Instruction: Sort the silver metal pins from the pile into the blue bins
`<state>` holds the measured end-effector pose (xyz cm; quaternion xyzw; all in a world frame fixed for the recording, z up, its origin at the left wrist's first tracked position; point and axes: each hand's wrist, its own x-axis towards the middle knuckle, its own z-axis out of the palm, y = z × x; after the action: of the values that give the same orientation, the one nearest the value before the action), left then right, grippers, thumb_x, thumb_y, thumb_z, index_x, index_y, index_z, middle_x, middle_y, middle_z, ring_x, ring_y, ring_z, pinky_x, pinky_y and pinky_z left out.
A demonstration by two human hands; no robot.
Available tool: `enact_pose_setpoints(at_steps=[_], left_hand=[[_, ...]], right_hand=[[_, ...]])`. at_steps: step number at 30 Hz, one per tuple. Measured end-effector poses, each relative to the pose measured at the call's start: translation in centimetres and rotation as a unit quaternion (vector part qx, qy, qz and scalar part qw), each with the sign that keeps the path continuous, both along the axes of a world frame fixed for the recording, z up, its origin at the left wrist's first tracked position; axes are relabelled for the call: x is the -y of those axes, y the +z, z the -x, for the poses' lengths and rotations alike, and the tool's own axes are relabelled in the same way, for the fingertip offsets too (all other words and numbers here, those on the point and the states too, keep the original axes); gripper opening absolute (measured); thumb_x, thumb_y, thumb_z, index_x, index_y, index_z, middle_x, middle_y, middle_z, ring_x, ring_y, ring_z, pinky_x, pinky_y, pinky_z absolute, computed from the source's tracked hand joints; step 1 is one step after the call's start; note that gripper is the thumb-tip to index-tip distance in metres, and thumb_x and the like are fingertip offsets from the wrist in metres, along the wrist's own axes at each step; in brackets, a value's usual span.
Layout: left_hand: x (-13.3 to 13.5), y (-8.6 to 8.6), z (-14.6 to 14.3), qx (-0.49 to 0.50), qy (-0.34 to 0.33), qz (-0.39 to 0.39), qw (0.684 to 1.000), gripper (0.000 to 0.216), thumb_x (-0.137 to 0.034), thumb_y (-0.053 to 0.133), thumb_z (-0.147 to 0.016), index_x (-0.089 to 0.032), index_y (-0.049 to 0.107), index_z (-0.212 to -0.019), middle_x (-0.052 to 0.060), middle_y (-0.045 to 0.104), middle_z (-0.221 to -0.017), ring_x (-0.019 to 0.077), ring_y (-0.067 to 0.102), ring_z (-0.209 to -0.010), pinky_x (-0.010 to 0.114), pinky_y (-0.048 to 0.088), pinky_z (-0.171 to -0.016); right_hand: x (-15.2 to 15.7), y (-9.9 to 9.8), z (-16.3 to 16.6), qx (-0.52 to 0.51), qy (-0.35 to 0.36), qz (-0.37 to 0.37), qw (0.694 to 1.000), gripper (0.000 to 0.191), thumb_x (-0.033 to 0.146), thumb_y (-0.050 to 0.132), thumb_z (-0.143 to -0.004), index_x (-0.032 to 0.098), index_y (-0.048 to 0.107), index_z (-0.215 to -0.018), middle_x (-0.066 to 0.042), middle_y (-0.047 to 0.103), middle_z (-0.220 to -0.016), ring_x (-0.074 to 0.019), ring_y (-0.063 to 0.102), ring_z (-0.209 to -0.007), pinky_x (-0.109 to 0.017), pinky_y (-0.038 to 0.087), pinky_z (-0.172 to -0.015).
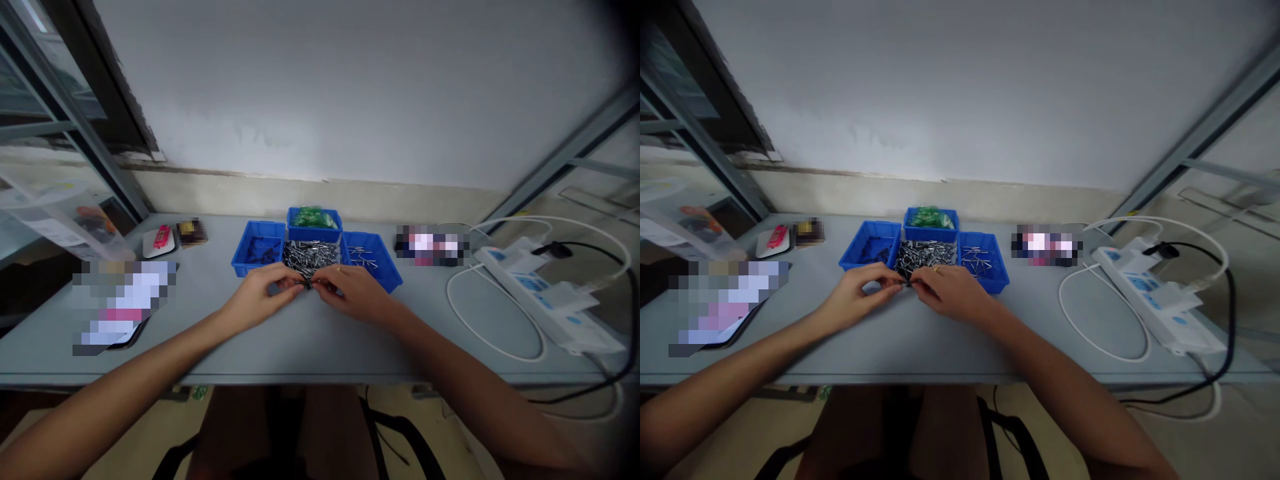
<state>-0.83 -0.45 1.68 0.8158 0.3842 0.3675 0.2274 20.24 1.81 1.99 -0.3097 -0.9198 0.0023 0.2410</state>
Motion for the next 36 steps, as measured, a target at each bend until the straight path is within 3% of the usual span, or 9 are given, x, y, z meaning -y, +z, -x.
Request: enact_pose_setpoints(at_steps=[8,13,20,36], left_hand=[[-0.11,-0.04,0.11,0.036,0.000,-0.020,0.999,0.018,-0.026,0.054,-0.084,-0.017,0.065,-0.096,0.005,0.064,-0.086,0.0132,0.058,-0.079,0.025,0.048,-0.068],[0.07,-0.19,0.16,0.055,0.006,0.032,0.998,0.018,-0.027,0.054,-0.083,-0.016,0.062,-0.095,0.006,0.065,-0.093,0.0148,0.059,-0.083,0.028,0.049,-0.073],[-0.05,-0.32,0.09,0.030,0.002,0.030,0.999,0.016,-0.026,0.053,-0.083,-0.015,0.060,-0.091,0.003,0.062,-0.080,0.0125,0.056,-0.075,0.028,0.047,-0.072],[0.11,-0.24,-0.10,-0.024,-0.035,0.024,0.999,0.008,-0.021,0.055,-0.078,-0.016,0.060,-0.083,0.001,0.060,-0.079,0.0123,0.054,-0.074,0.026,0.045,-0.069]], right_hand=[[0.14,-0.28,0.20,0.002,0.029,-0.001,1.000,0.019,0.026,0.043,-0.088,0.018,0.056,-0.097,-0.001,0.063,-0.072,-0.0111,0.056,-0.064,-0.023,0.037,-0.060],[0.10,-0.61,0.13,0.014,0.062,-0.009,0.998,0.021,0.024,0.043,-0.088,0.020,0.055,-0.104,-0.002,0.067,-0.083,-0.0122,0.059,-0.071,-0.024,0.039,-0.063],[0.31,-0.47,0.02,0.004,0.075,-0.016,0.997,0.023,0.021,0.043,-0.087,0.020,0.055,-0.106,-0.001,0.065,-0.079,-0.0118,0.058,-0.070,-0.023,0.039,-0.062],[0.53,-0.62,0.14,0.008,0.128,-0.012,0.992,0.026,0.020,0.042,-0.087,0.020,0.051,-0.111,-0.003,0.066,-0.087,-0.0117,0.059,-0.072,-0.024,0.043,-0.062]])
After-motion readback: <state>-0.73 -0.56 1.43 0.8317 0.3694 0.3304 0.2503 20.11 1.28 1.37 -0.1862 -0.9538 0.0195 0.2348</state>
